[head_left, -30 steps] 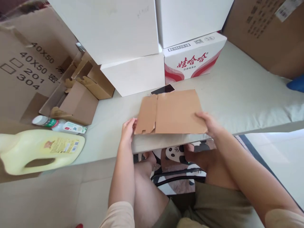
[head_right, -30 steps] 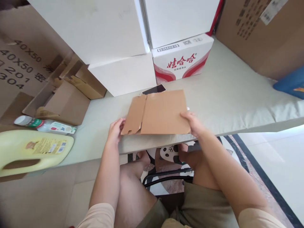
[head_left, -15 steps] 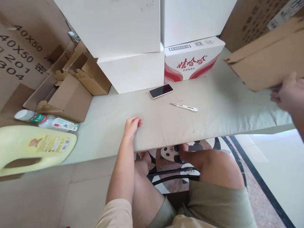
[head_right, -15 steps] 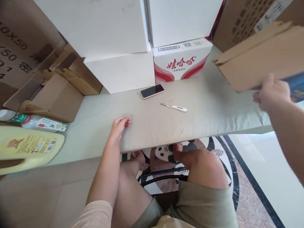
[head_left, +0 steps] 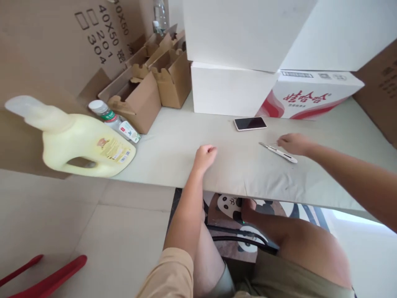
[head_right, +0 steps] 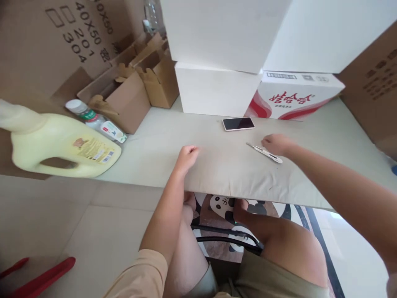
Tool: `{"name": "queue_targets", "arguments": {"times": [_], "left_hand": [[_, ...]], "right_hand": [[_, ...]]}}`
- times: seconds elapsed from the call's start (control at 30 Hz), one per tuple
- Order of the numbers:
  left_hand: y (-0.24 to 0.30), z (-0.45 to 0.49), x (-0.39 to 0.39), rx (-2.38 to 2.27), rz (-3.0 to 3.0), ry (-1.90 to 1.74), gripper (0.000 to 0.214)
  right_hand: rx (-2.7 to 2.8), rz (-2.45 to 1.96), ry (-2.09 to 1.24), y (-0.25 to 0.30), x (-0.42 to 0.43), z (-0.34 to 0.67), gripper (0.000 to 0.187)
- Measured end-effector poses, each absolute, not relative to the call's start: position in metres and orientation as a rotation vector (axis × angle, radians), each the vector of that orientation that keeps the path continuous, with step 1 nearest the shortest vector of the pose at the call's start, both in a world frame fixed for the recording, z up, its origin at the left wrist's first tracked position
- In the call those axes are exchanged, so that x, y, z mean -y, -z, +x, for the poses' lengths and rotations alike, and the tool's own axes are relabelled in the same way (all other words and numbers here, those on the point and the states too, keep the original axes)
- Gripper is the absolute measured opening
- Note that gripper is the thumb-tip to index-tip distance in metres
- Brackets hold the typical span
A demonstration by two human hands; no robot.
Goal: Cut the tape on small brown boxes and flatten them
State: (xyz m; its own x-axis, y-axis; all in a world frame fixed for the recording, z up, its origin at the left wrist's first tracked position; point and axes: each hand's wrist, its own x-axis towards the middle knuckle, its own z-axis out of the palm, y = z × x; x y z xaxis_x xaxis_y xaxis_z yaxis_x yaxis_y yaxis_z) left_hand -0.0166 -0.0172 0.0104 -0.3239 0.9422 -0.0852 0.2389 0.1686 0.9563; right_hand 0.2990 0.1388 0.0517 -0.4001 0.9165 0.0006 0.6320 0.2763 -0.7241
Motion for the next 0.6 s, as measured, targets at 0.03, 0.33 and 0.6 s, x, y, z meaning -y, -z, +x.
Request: {"name": "queue_targets", "arguments": {"times": [0.03, 0.33, 0.6], "left_hand": [[-0.012, -0.019, 0.019, -1.694, 1.139, -1.202, 0.040], [-0.021, -0.053, 0.027, -1.644, 0.998, -1.270, 0.041], [-0.026, -0.077, 0.031, -1.621, 0.894, -1.285, 0.043]], "right_hand": [[2.222, -1.401, -0.884, -0.048, -0.139, 0.267, 0.030], [2.672, -0.921, -0.319, -0.069, -0.161, -0.047, 0.029], [2.318, -0.973, -0.467, -0.082, -0.270, -0.166, 0.035]]}}
